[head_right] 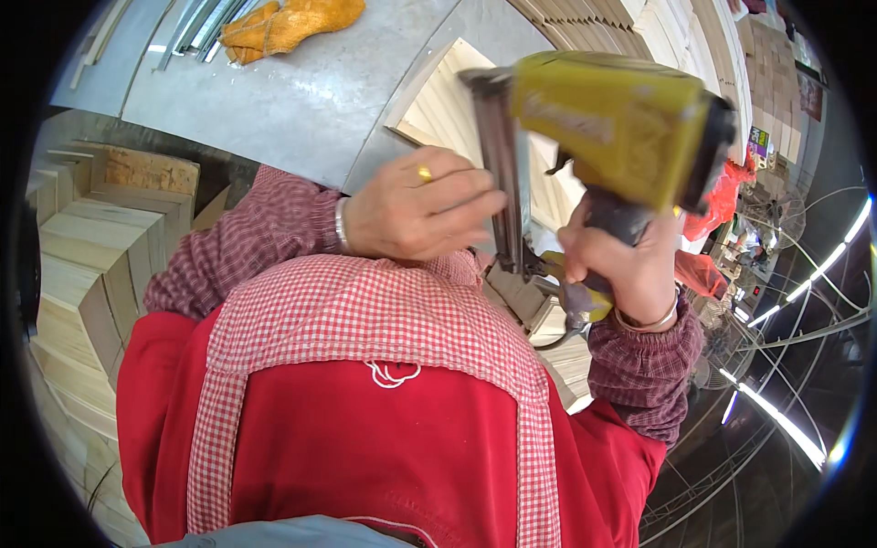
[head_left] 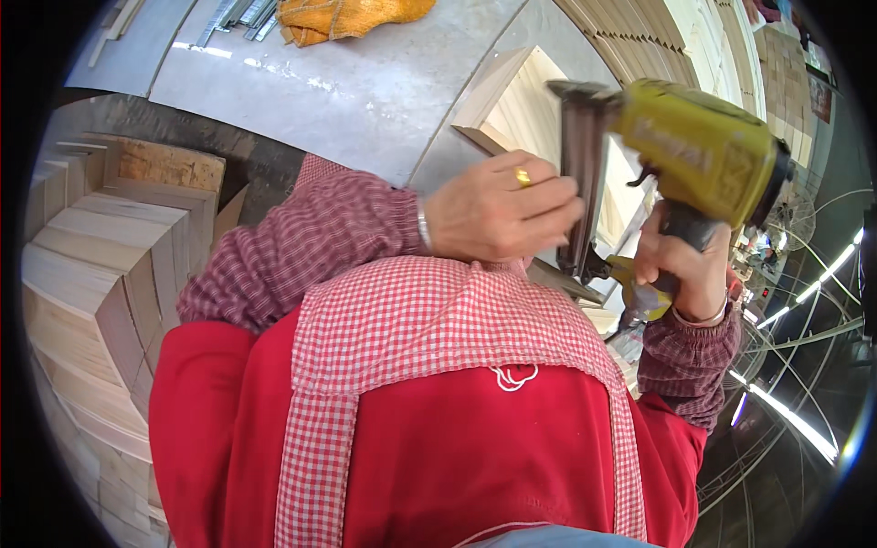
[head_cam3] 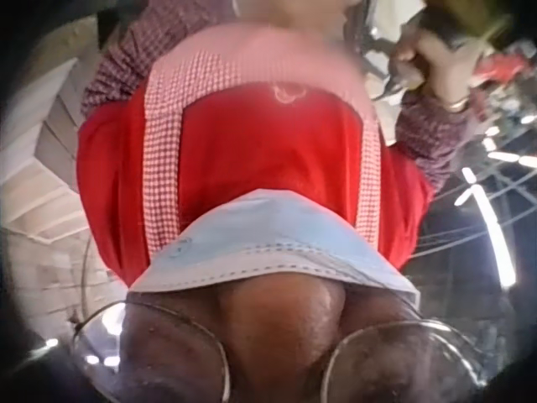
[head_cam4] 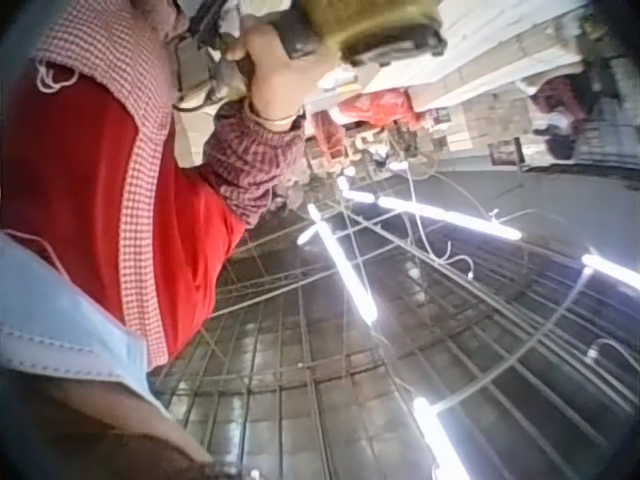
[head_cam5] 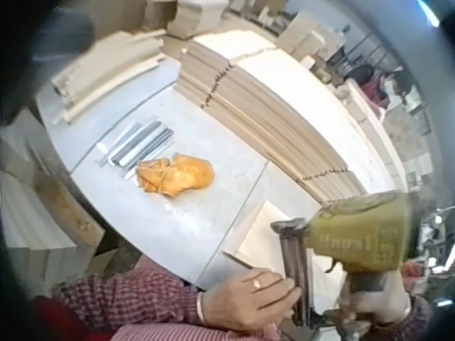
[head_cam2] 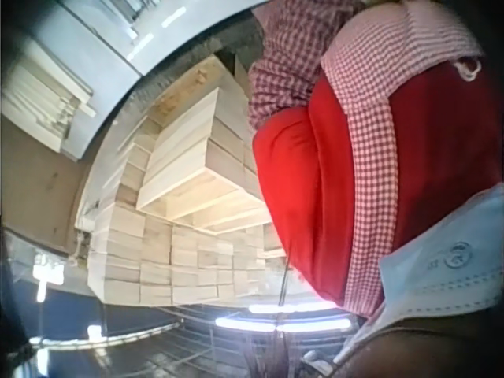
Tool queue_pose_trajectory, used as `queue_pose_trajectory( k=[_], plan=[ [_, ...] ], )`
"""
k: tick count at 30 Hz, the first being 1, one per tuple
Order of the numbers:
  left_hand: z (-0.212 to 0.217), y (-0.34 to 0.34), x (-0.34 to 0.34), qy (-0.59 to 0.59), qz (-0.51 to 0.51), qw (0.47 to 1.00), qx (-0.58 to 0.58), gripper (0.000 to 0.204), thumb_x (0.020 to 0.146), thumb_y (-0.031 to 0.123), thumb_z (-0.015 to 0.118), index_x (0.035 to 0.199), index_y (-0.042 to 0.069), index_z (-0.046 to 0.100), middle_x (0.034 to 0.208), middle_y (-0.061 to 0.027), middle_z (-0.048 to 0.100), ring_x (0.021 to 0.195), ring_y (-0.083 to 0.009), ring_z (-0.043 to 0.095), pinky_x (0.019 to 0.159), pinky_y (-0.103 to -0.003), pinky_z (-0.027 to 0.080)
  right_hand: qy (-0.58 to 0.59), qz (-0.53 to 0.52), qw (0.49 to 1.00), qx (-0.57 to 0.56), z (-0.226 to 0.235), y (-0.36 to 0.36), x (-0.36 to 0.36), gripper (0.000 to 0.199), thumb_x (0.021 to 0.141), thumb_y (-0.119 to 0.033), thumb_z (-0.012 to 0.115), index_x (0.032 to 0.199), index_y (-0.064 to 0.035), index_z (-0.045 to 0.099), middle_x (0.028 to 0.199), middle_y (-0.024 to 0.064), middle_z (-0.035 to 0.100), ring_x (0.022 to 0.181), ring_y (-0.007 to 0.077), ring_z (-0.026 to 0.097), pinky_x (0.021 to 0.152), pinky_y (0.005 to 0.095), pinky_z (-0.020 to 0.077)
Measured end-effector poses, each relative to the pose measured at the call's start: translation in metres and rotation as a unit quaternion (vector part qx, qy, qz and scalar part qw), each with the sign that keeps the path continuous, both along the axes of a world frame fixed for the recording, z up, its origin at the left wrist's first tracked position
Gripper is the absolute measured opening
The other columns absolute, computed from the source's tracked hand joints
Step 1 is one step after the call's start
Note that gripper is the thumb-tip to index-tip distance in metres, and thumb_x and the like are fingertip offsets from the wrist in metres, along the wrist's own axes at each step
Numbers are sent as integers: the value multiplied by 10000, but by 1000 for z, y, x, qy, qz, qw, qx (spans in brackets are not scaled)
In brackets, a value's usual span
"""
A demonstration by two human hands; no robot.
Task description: Assembling wooden box components by applying glue and using a nail gun at a factory workbench.
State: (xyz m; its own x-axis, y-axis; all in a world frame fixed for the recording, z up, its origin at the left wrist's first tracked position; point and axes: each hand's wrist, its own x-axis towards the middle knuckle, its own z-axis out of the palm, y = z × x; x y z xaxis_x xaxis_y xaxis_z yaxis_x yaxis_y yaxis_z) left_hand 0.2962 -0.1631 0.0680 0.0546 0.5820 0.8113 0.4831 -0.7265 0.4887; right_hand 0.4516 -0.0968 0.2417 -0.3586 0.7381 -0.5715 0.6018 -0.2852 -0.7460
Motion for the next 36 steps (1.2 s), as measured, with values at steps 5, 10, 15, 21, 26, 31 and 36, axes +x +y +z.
queue_pose_trajectory(
  k=[5,10,15,21,26,31,36],
  plan=[
    [13,12,31,34,-33,999,9,310,771,242,648,964,10,583,890,-72,538,730,-189,489,684,-268,433,166,-150,974,-13,-10,6,21,52,744,-23,498,788,-1,481,603,44,456,445,119,405,427,232,391],
    [23,24,42,54,-40,998,-13,298,801,238,608,986,11,557,807,-57,501,666,-175,456,613,-270,415,281,-231,931,-27,-28,14,50,97,780,-72,470,696,-46,428,572,26,391,438,100,367,422,226,372],
    [22,30,47,132,6,991,3,287,804,216,599,1007,18,556,753,-37,480,627,-157,462,551,-251,408,306,-252,918,10,-39,13,52,92,778,-62,473,696,-47,434,585,34,408,460,104,387,437,223,376],
    [21,14,47,80,43,993,-75,252,781,177,600,991,43,560,711,-17,469,564,-142,470,479,-246,399,405,-230,885,-10,-40,25,72,106,822,-63,462,722,-55,428,647,21,409,511,103,387,493,226,375],
    [6,59,-72,201,299,931,-53,125,759,143,570,875,96,584,759,-25,535,577,-184,502,518,-290,421,463,-235,855,-13,-33,27,103,91,817,-38,473,737,-51,433,640,21,395,521,103,377,505,228,375],
    [-17,36,-248,198,524,817,-140,114,789,171,580,836,74,617,763,-63,559,663,-216,542,625,-330,456,466,-281,839,5,-36,29,120,111,815,-35,453,719,-69,408,605,16,388,512,104,369,493,232,364],
    [-21,18,-271,183,531,746,-359,115,782,173,583,807,66,614,726,-54,571,642,-208,550,636,-330,462,491,-292,820,-20,-38,29,118,111,817,-14,444,727,-68,409,605,16,384,512,106,359,496,233,358]
  ],
)
